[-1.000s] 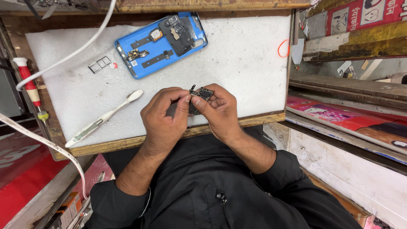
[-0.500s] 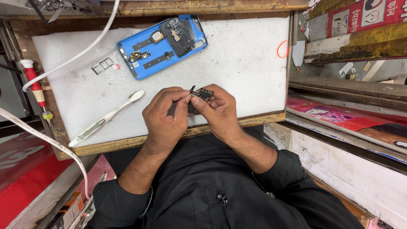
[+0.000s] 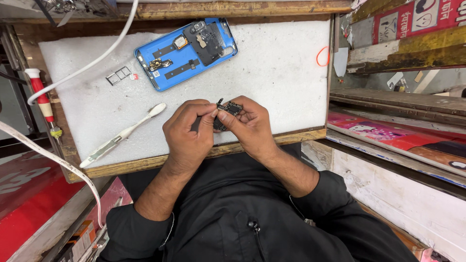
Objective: The person cleans a small circuit board with a cotton swab, then picks up and manipulates the board, attaching a small metal component. The person continues to handle the board and component with both hands.
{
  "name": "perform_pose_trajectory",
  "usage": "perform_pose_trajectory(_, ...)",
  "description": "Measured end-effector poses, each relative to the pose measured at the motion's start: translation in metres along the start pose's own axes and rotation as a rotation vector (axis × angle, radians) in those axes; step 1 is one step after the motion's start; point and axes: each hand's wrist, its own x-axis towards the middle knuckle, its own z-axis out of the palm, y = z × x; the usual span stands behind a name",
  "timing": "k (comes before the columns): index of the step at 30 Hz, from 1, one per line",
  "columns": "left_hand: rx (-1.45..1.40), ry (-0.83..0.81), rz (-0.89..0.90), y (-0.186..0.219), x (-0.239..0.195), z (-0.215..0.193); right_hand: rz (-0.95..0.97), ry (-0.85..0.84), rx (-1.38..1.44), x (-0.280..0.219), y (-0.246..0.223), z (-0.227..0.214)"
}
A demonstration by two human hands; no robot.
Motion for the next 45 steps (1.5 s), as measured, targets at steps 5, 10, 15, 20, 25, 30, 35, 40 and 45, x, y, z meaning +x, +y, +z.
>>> perform_pose_trajectory(5, -0.103, -0.096, -0.103, 0.000, 0.004, -0.009, -0.002, -0.039, 0.071, 0.001, -0.002, -0.002)
perform_pose_trajectory(10, -0.140, -0.196, -0.110, -0.006, 0.006, -0.018, 0.009, -0.038, 0.154, -0.001, 0.003, -0.005)
perform_pose_trajectory(15, -0.311, -0.242, -0.236, -0.007, 0.010, -0.024, -0.015, -0.069, 0.117, 0.000, 0.001, -0.003)
perform_pose_trajectory(20, -0.360, -0.257, -0.302, -0.006, 0.008, -0.023, -0.009, -0.033, 0.038, -0.004, -0.001, 0.001)
perform_pose_trajectory(25, -0.311, -0.259, -0.272, -0.013, 0.001, -0.027, 0.003, -0.022, 0.116, -0.004, 0.005, 0.000)
perform_pose_trajectory(30, -0.413, -0.208, -0.260, -0.007, 0.005, -0.033, 0.072, -0.024, 0.235, 0.005, -0.002, -0.002)
perform_pose_trajectory(35, -0.508, -0.202, -0.244, -0.008, -0.009, -0.034, 0.129, -0.125, 0.421, -0.002, 0.002, -0.020)
perform_pose_trajectory(40, -0.462, -0.202, -0.167, -0.011, -0.005, -0.035, 0.152, -0.153, 0.453, 0.003, 0.002, -0.026)
perform_pose_trajectory(45, -0.363, -0.149, -0.201, -0.002, 0.000, -0.025, 0.139, -0.131, 0.412, 0.003, 0.001, -0.022)
